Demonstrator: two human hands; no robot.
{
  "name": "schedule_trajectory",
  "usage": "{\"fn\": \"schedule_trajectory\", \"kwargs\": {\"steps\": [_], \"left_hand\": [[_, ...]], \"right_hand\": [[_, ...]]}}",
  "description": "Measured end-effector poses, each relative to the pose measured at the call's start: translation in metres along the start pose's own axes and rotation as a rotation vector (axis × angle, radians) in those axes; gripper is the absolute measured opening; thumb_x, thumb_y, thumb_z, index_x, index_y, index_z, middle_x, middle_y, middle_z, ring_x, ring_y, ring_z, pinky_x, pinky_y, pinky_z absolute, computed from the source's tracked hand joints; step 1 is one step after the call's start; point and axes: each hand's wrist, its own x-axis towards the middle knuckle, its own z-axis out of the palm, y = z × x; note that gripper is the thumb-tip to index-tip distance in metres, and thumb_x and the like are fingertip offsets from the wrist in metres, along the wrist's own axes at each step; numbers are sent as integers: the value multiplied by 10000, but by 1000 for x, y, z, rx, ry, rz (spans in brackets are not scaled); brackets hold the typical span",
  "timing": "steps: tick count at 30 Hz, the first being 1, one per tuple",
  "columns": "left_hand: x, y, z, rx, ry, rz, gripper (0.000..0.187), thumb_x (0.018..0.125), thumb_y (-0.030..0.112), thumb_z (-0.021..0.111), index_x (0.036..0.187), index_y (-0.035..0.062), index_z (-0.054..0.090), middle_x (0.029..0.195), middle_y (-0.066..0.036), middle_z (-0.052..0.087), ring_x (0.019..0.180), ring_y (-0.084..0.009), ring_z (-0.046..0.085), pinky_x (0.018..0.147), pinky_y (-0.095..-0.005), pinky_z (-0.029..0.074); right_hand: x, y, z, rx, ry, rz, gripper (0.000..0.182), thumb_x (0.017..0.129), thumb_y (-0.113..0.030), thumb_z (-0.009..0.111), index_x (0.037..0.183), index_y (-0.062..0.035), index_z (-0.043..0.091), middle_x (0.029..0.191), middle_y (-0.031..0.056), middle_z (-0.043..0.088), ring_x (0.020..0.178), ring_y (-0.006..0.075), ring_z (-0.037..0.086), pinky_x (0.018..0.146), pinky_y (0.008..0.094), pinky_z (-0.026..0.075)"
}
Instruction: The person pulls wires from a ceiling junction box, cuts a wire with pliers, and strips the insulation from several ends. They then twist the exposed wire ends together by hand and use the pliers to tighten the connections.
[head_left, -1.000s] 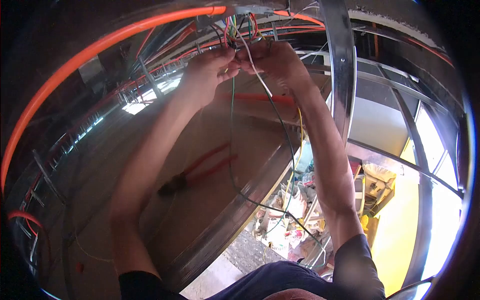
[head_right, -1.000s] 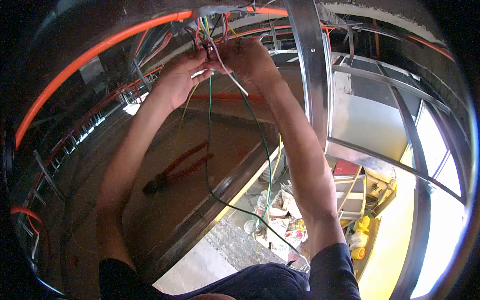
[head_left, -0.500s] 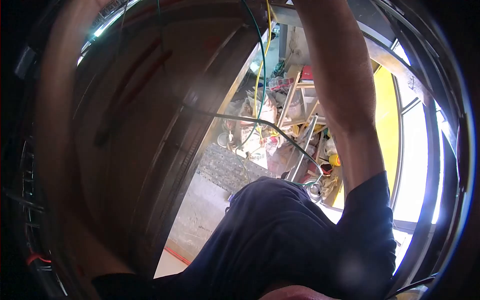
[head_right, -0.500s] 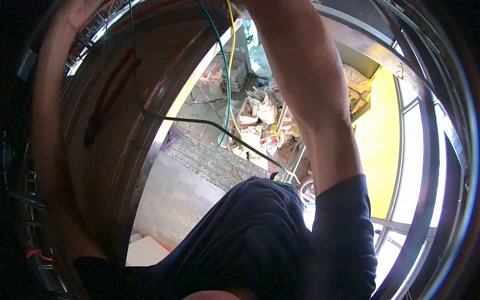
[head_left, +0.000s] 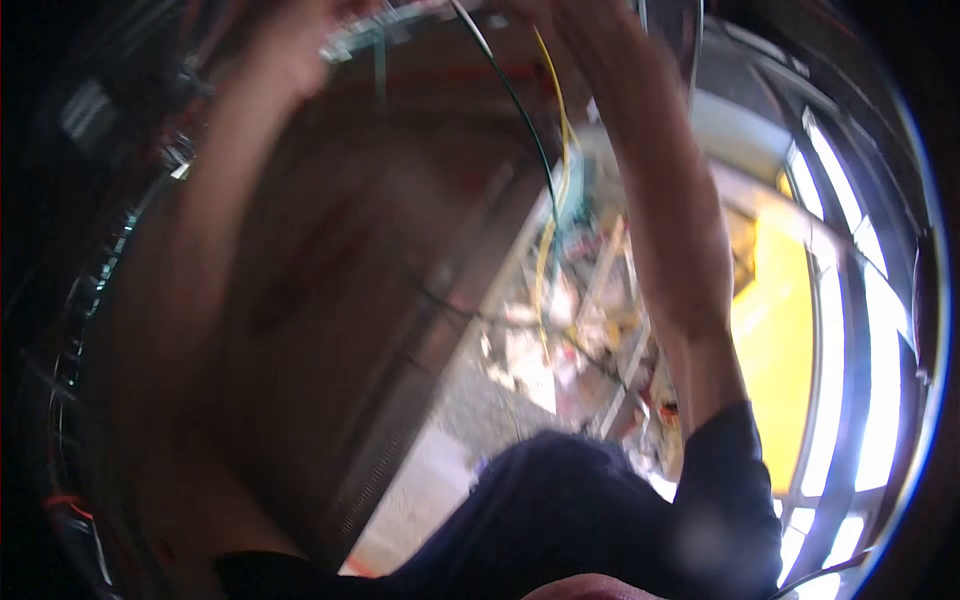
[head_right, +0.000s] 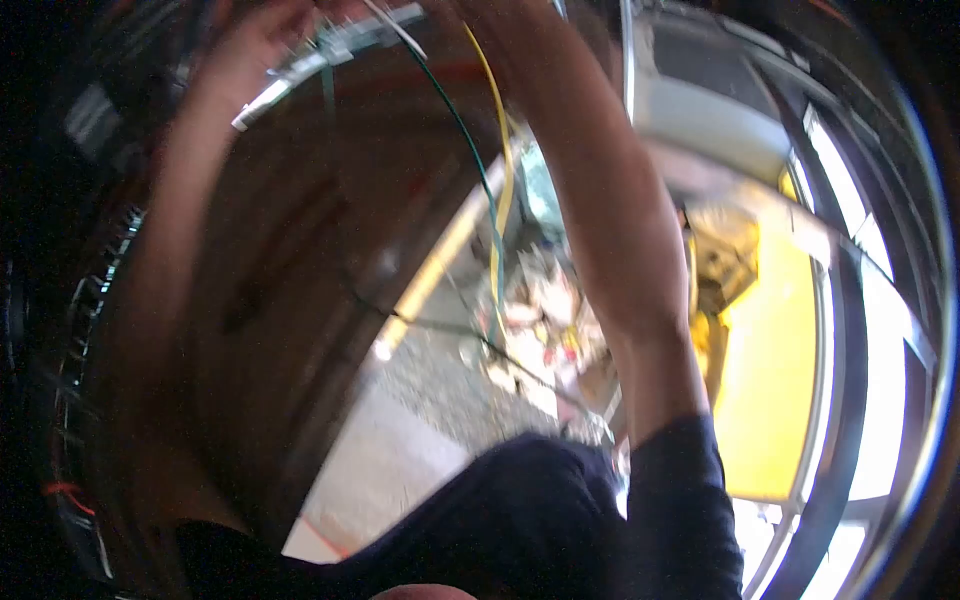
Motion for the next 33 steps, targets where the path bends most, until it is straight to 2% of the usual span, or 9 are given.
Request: {"fn": "schedule_trajectory", "kwargs": {"steps": [1, 2, 3, 4, 11, 16, 20, 25, 33], "left_hand": [[25, -6, -30, 137, -26, 81, 313, 921, 278, 706, 1123, 40, 686, 1090, -60, 685, 1008, -141, 635, 914, -307, 508], [1, 9, 2, 136, -29, 190, 186, 901, 195, 720, 989, 33, 699, 921, -60, 707, 865, -150, 665, 816, -307, 540], [-7, 10, 11, 80, 43, 163, 223, 879, 180, 744, 1018, 11, 696, 932, -80, 713, 811, -160, 674, 770, -305, 553], [-8, 9, 7, 109, 27, 246, 231, 871, 155, 749, 1029, -4, 693, 919, -90, 715, 788, -163, 676, 770, -299, 553], [-16, 21, 7, 98, -36, 202, 230, 895, 215, 746, 1025, 28, 709, 917, -50, 705, 833, -128, 649, 803, -281, 516], [-16, 22, 5, 77, -31, 189, 201, 907, 209, 729, 1034, 54, 712, 950, -41, 711, 852, -133, 649, 818, -280, 511], [-19, 24, 11, 109, -29, 193, 187, 915, 199, 716, 1030, 53, 709, 964, -46, 711, 866, -141, 658, 819, -283, 516], [-19, 25, 13, 57, -19, 165, 155, 907, 176, 720, 1016, 68, 693, 963, -44, 708, 869, -156, 667, 817, -304, 534], [-21, 26, 10, 51, -10, 149, 188, 903, 165, 728, 1043, 53, 674, 974, -60, 703, 876, -160, 668, 817, -320, 545]], "right_hand": [[3, 10, 0, -64, 4, -71, 217, 901, -208, 726, 963, 0, 712, 897, 139, 737, 745, 227, 700, 643, 311, 588], [3, 10, 4, 175, -26, 96, 247, 884, -189, 737, 1062, -21, 705, 1009, 130, 730, 819, 222, 710, 713, 317, 586], [-7, -1, 5, 415, -67, 267, 325, 866, -170, 747, 1161, -42, 698, 1120, 122, 723, 893, 217, 719, 784, 322, 583], [-15, -45, -6, 778, 15, 426, 330, 844, -42, 738, 1153, 52, 669, 1108, 168, 711, 927, 220, 717, 815, 301, 602], [-19, -60, -5, 845, 85, 506, 348, 847, -71, 759, 1162, 46, 668, 1054, 172, 720, 983, 207, 715, 909, 290, 593], [-19, -62, -6, 835, 15, 485, 467, 809, -9, 774, 1244, 60, 617, 1148, 146, 700, 1052, 206, 692, 1002, 318, 539], [-25, -59, 1, 754, 94, 489, 435, 819, -22, 769, 1223, 57, 628, 1136, 151, 702, 1048, 210, 693, 987, 317, 548], [-26, -59, 5, 854, 203, 561, 365, 855, -50, 745, 1187, 59, 641, 1110, 162, 703, 1013, 226, 705, 949, 315, 569], [-23, -60, 4, 883, 211, 615, 311, 860, -53, 742, 1128, 66, 636, 1042, 152, 716, 962, 214, 713, 917, 317, 579]]}}
